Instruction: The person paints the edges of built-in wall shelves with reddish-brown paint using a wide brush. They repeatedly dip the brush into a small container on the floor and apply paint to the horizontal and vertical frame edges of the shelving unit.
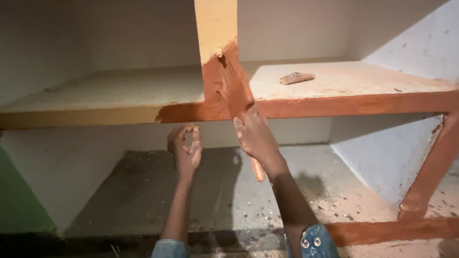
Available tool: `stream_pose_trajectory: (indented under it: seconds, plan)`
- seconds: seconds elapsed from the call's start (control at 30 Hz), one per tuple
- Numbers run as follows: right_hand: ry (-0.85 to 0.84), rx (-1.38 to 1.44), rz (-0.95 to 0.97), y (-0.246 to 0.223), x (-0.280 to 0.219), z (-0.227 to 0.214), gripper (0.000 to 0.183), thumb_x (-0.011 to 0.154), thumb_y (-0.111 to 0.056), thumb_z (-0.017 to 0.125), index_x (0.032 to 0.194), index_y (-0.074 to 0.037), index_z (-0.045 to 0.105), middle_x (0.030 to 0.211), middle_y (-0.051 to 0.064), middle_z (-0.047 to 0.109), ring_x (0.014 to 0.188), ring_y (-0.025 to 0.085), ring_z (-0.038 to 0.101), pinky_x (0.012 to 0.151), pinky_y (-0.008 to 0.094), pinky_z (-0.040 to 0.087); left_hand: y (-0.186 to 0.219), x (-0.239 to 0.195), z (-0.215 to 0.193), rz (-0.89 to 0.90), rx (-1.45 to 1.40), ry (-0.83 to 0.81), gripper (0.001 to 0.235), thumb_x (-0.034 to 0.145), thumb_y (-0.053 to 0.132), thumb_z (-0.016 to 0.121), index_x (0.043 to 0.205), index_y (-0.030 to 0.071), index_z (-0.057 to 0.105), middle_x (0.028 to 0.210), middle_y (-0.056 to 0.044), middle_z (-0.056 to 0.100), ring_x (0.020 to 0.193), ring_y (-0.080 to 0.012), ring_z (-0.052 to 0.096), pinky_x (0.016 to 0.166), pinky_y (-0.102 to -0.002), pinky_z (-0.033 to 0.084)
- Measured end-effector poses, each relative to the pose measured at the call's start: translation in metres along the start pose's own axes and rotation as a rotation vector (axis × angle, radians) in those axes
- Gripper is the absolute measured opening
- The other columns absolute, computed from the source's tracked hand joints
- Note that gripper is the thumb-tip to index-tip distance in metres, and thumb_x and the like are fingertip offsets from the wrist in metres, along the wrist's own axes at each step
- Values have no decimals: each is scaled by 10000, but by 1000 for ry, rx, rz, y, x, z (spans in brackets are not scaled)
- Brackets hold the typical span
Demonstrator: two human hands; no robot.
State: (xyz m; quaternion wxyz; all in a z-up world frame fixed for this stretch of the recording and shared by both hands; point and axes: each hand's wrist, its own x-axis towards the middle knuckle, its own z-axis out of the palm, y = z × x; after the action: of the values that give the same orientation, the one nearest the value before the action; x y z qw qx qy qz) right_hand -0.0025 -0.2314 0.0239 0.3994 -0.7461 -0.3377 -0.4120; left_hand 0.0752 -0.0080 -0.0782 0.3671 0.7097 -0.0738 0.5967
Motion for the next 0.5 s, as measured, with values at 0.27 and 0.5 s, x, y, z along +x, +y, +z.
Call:
stream_pose_trajectory:
  seconds: [0.27, 0.5]
  plan:
    - [-660, 115, 484, -2, -7, -16, 238, 954, -178, 581, 1085, 20, 558, 753, 132, 611, 490, 228, 629, 434, 397, 521, 13, 2, -16, 120, -114, 134, 161, 927, 151, 770, 996, 49, 667, 1053, -84, 695, 1023, -255, 659, 820, -421, 569]
    - [-651, 107, 566, -41, 0, -39, 309, 930, -173, 625, 1153, 24, 541, 734, 152, 622, 475, 218, 632, 410, 375, 518, 34, 20, -28, -336, 18, -19, 137, 862, 217, 816, 922, 120, 740, 1034, -83, 762, 956, -203, 731, 759, -343, 614]
